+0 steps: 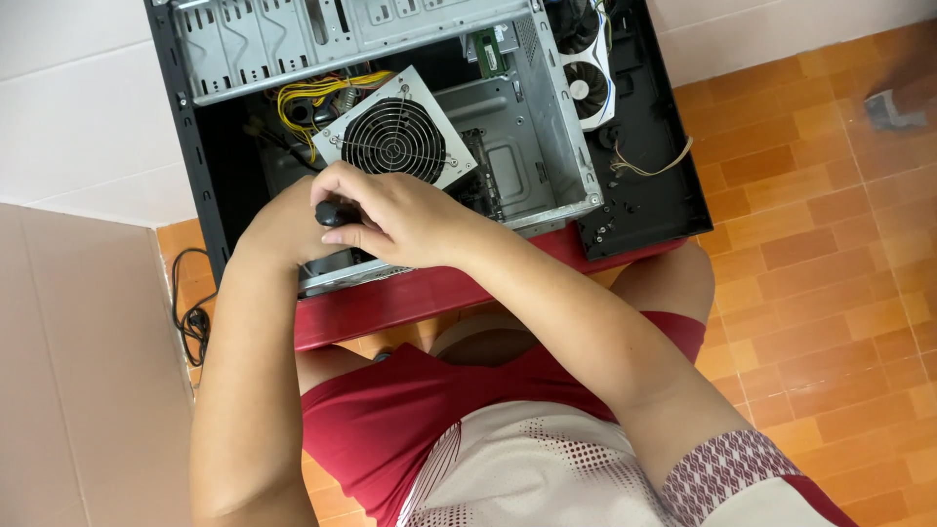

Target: The person installs a power supply unit into an open desktop computer case. They place the unit into the case, then use a screwdriver to fasten it with screws at multiple points along the mounting bracket.

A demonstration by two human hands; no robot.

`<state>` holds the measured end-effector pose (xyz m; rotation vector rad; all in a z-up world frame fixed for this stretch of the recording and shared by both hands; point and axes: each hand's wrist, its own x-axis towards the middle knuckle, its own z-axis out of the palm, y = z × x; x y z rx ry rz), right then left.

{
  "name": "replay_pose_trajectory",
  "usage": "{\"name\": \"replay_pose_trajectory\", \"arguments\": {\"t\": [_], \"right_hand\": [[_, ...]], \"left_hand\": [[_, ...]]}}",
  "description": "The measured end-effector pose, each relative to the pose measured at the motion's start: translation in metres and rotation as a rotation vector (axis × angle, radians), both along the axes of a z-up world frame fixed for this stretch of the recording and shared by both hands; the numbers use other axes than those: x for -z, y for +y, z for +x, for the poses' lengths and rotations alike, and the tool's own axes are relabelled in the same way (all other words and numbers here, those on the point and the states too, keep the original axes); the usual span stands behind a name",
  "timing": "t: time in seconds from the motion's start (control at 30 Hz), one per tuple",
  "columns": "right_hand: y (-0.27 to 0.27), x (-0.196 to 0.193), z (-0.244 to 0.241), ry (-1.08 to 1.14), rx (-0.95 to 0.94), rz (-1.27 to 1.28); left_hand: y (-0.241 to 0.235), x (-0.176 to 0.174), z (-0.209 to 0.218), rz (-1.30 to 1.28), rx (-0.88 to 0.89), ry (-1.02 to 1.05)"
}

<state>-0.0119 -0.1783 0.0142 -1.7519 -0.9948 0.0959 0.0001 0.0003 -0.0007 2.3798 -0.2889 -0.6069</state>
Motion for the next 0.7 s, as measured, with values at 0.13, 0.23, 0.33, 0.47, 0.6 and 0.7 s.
{"name": "replay_pose_trajectory", "arguments": {"t": [0.13, 0.23, 0.33, 0.47, 0.6, 0.7], "right_hand": [[-0.002, 0.000, 0.000, -0.011, 0.018, 0.032], [-0.003, -0.002, 0.000, -0.010, 0.027, 0.059], [-0.002, 0.011, 0.005, -0.018, 0.054, 0.086], [0.004, 0.033, 0.013, -0.056, 0.182, 0.226], [0.003, 0.030, 0.017, -0.006, 0.265, 0.497], [-0.004, -0.008, 0.006, -0.045, 0.331, 0.553]], "left_hand": [[0.005, 0.004, 0.003, -0.006, 0.002, -0.021], [0.010, 0.008, 0.003, -0.011, 0.001, -0.039], [0.014, 0.010, 0.004, -0.017, 0.001, -0.059], [0.019, 0.008, 0.005, -0.102, 0.009, -0.119], [0.021, -0.010, -0.001, -0.280, 0.011, -0.186], [0.025, -0.014, -0.002, -0.357, 0.030, -0.230]]}}
